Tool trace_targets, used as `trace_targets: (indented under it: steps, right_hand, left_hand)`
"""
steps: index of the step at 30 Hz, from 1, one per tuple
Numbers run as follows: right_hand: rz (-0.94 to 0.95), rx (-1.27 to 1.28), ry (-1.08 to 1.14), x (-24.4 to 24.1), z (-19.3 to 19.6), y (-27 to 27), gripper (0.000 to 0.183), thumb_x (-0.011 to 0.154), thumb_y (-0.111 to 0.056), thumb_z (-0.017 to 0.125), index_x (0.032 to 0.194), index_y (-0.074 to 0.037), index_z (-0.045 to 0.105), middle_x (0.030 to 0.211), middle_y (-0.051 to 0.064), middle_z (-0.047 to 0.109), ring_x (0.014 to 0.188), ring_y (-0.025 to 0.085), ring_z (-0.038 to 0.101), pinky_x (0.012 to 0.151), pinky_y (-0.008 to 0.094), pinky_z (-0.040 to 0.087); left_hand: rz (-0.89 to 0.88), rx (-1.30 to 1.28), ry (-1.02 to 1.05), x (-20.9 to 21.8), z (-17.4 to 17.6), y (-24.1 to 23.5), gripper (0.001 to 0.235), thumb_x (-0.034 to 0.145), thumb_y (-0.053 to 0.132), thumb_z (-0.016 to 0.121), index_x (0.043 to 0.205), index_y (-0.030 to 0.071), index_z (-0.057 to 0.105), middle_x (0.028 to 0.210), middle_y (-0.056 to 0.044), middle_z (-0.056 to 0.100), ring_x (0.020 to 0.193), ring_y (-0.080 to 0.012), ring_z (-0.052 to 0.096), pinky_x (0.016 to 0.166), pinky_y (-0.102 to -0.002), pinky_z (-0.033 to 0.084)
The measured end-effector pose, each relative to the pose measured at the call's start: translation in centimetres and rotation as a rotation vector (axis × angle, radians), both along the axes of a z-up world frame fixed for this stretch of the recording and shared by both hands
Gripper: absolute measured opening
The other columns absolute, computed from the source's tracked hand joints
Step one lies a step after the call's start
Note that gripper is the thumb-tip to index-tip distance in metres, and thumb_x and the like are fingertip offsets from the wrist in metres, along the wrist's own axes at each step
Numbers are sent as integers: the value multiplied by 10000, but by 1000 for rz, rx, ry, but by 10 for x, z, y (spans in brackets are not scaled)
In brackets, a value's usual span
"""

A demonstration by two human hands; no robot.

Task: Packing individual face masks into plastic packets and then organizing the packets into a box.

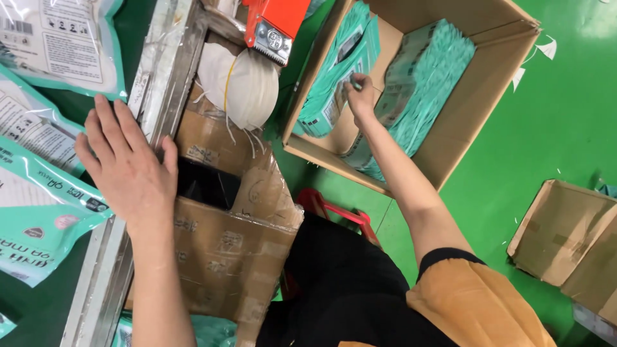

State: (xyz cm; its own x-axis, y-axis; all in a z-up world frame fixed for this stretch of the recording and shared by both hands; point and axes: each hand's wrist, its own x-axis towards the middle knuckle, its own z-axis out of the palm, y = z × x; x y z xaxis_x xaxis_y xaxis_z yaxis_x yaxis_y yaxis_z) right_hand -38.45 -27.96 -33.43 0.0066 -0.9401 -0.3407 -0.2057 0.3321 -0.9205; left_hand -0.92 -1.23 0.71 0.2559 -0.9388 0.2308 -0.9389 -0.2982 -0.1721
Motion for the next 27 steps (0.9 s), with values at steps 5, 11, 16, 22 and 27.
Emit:
trace_targets:
  steps: [5, 11, 16, 22, 27]
  right_hand:
    - [-217, -118, 213, 13, -14, -33, 564, 904, -197, 708, 1356, 17, 446, 1228, 149, 556, 1086, 260, 635, 909, 374, 546]
    - [-490, 480, -298, -38, -118, -69, 611, 1018, -549, 449, 1274, -15, 595, 1110, 155, 641, 963, 312, 634, 766, 503, 560]
    - [-430, 694, -289, -32, -126, -56, 725, 973, -714, 281, 1270, -127, 584, 1081, 71, 648, 913, 257, 622, 678, 476, 520]
    - [-240, 652, -206, -6, -111, -48, 804, 963, -796, 222, 1180, -125, 607, 925, 61, 582, 749, 243, 530, 586, 434, 460]
    - [-158, 629, -226, -3, -98, -49, 776, 947, -796, 207, 1186, -170, 600, 906, 3, 595, 721, 175, 516, 610, 386, 461]
  left_hand:
    - [3, 2, 14, -1, 2, -1, 690, 925, 244, 665, 1495, -81, 453, 1654, -224, 398, 1487, -363, 402, 1248, -523, 298]
    - [7, 11, 4, -2, 4, -3, 679, 969, 283, 691, 1489, -83, 454, 1643, -226, 404, 1480, -365, 410, 1283, -545, 309]
    - [10, 6, 2, -3, 9, -7, 700, 1004, 294, 718, 1531, -93, 468, 1635, -226, 413, 1472, -363, 417, 1273, -543, 319]
    - [10, 16, 1, -5, 8, -8, 700, 996, 291, 723, 1530, -84, 469, 1632, -222, 419, 1467, -358, 431, 1274, -535, 330]
    - [8, 31, -24, -5, 6, -7, 660, 1016, 291, 722, 1492, -76, 452, 1634, -223, 421, 1462, -361, 437, 1237, -510, 325]
